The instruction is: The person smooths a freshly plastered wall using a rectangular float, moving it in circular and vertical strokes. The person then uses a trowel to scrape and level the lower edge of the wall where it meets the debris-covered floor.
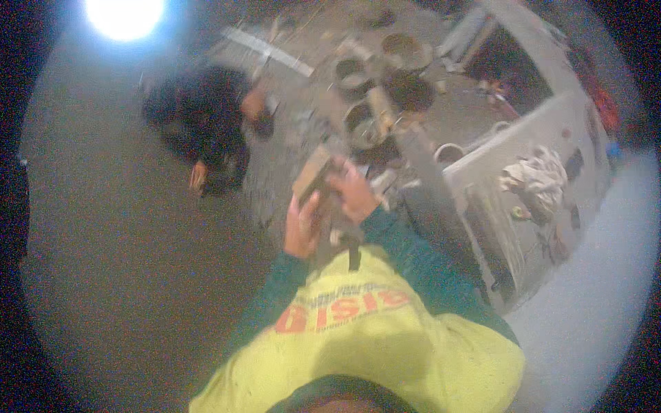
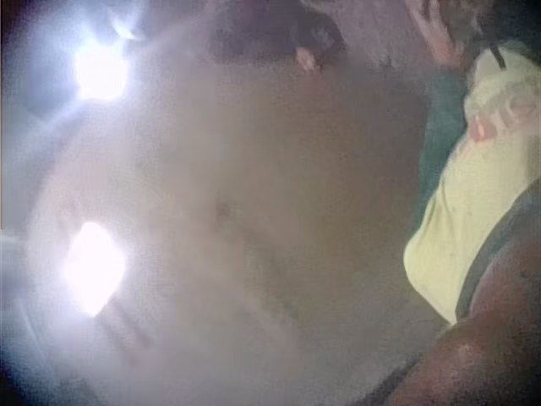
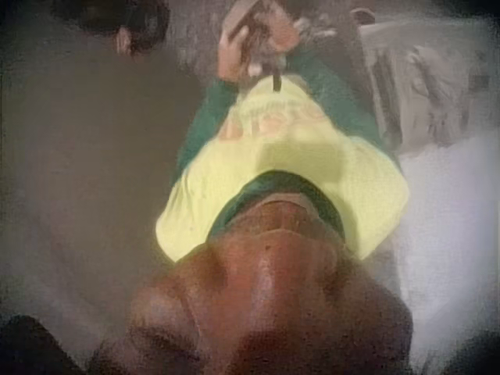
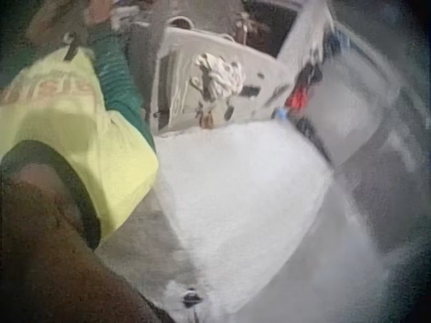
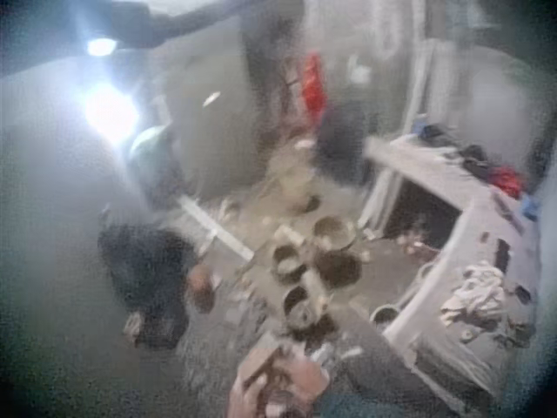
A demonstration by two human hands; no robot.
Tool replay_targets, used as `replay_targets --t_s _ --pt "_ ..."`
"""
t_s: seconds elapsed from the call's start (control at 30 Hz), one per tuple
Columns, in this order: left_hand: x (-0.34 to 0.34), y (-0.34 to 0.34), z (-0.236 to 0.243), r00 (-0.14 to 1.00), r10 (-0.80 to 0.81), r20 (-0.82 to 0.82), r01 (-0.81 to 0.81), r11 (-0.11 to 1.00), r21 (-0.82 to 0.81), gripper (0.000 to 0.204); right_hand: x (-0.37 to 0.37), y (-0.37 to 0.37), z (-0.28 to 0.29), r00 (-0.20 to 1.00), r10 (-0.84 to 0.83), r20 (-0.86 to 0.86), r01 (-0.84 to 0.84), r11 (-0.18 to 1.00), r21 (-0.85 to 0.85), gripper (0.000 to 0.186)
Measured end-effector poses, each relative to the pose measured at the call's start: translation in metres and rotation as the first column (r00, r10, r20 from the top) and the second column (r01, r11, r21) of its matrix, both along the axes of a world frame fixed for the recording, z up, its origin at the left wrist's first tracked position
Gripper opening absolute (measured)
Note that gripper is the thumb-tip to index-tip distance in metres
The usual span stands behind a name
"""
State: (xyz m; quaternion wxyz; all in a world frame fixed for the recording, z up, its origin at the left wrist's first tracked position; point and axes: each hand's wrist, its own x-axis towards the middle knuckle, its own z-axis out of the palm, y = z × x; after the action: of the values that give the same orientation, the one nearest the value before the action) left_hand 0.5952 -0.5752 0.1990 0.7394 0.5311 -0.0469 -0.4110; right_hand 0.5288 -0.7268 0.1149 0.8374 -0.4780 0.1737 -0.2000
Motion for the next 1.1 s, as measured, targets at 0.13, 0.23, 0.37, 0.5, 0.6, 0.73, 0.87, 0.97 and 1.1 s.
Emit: replay_targets --t_s 0.13,0.23,0.37,0.5,0.6,0.73,0.87,0.97,1.1 --pt "0.013 0.055 -0.019 0.953 0.298 0.056 -0.294 0.953 -0.071 0.051 0.032 0.046 0.038 0.981 0.184 0.068 -0.195 0.941 0.276 0.058" --pt "0.024 0.099 -0.009 0.895 0.436 0.098 -0.421 0.895 -0.145 0.048 0.057 0.079 0.04 0.949 0.293 0.113 -0.314 0.898 0.307 0.057" --pt "0.03 0.156 0.003 0.804 0.534 0.26 -0.52 0.845 -0.126 0.045 0.089 0.122 0.029 0.876 0.467 0.12 -0.479 0.817 0.322 0.053" --pt "0.03 0.204 -0.01 0.634 0.74 0.225 -0.716 0.671 -0.193 0.047 0.124 0.174 0.027 0.73 0.683 -0.013 -0.659 0.709 0.252 0.041" --pt "0.038 0.218 -0.01 0.587 0.792 0.168 -0.771 0.61 -0.183 0.041 0.14 0.183 0.033 0.695 0.717 -0.051 -0.689 0.685 0.236 0.036" --pt "0.007 0.188 -0.044 0.329 0.943 0.056 -0.94 0.321 0.118 0.047 0.143 0.199 0.049 0.594 0.781 -0.196 -0.784 0.616 0.076 0.016" --pt "-0.032 0.171 -0.084 0.029 0.887 0.461 -0.94 -0.133 0.315 0.041 0.143 0.218 0.027 0.432 0.879 -0.199 -0.9 0.409 -0.149 0.024" --pt "-0.05 0.17 -0.079 -0.073 0.693 0.717 -0.914 -0.335 0.23 0.035 0.142 0.251 0.03 0.415 0.894 -0.168 -0.821 0.289 -0.492 0.028" --pt "-0.069 0.159 -0.039 -0.065 0.327 0.943 -0.845 -0.521 0.123 0.05 0.12 0.28 0.063 0.364 0.922 -0.135 -0.596 0.119 -0.794 0.031"
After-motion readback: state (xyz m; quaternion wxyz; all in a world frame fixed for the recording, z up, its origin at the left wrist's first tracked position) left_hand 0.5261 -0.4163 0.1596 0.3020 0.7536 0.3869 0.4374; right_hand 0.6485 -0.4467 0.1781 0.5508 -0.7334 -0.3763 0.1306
